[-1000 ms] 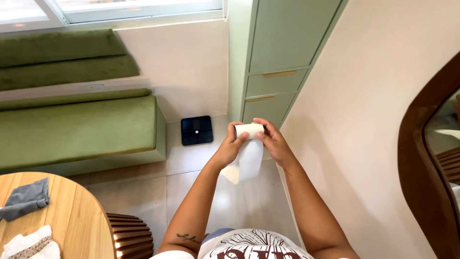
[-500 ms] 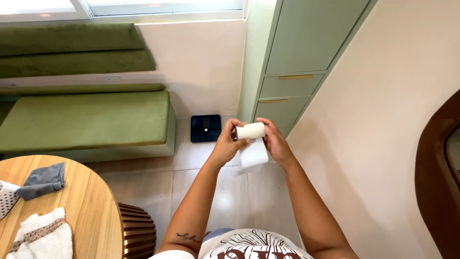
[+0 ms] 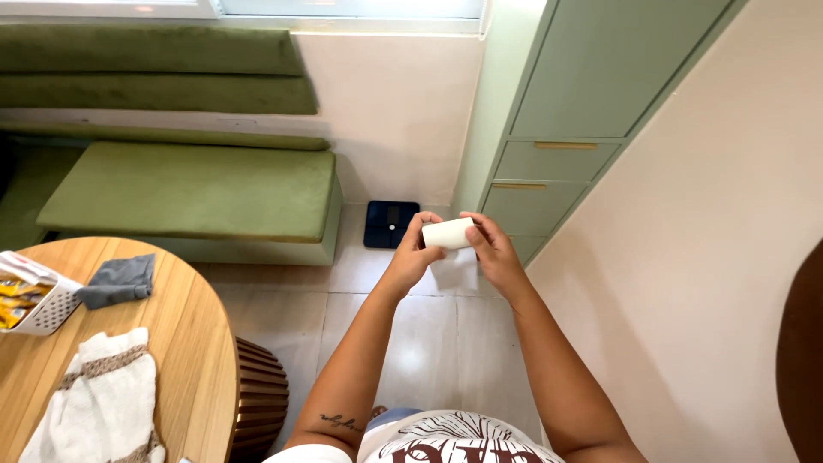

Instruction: The recorder accesses a storage compartment under a booth-style couch to retrieve a roll of material and then stuffs green foam padding into the couch crevices.

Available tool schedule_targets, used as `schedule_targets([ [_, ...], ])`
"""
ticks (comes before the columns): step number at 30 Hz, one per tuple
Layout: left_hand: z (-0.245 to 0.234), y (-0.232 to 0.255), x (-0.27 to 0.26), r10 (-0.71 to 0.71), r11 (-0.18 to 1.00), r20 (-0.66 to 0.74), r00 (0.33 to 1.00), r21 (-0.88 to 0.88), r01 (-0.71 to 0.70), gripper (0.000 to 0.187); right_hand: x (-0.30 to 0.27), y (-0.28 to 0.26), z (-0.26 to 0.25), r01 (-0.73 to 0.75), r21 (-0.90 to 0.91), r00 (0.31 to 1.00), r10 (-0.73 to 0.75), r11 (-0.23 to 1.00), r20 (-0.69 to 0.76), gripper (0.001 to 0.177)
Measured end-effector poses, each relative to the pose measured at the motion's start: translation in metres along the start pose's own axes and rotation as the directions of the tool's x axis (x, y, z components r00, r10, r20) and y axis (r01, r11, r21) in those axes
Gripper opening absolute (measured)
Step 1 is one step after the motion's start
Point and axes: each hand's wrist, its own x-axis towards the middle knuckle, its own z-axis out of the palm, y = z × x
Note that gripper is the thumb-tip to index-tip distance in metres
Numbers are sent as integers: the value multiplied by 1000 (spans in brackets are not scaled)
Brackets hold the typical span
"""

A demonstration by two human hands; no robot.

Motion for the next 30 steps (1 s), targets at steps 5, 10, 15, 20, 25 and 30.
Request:
schedule_targets([
  [5, 3, 25, -15, -39, 986, -42, 998, 157, 45, 47, 2, 6, 13, 81, 64, 987, -89, 995, 130, 53],
  [10, -11, 16, -29, 36, 941, -95, 995, 338, -2, 46, 0, 9, 29, 68, 94, 982, -83, 993, 168, 58],
  [15, -10, 51, -62, 140, 926, -84, 987, 363, -101, 54, 10, 19, 29, -80, -40, 960, 88, 996, 265, 51],
  [20, -12, 43, -76, -54, 993, -317, 947, 82, 84, 46, 1, -6, 47, 124, 284, 885, -236, 951, 401, 40],
  [25, -21, 48, -107, -123, 992, -433, 893, -34, 120, 39, -3, -6, 74, -44, 375, 858, -157, 926, 488, 41],
  [30, -36, 44, -147, 26, 999, -500, 866, -18, -40, 36, -3, 12, 104, -141, 294, 788, -73, 945, 612, 47],
])
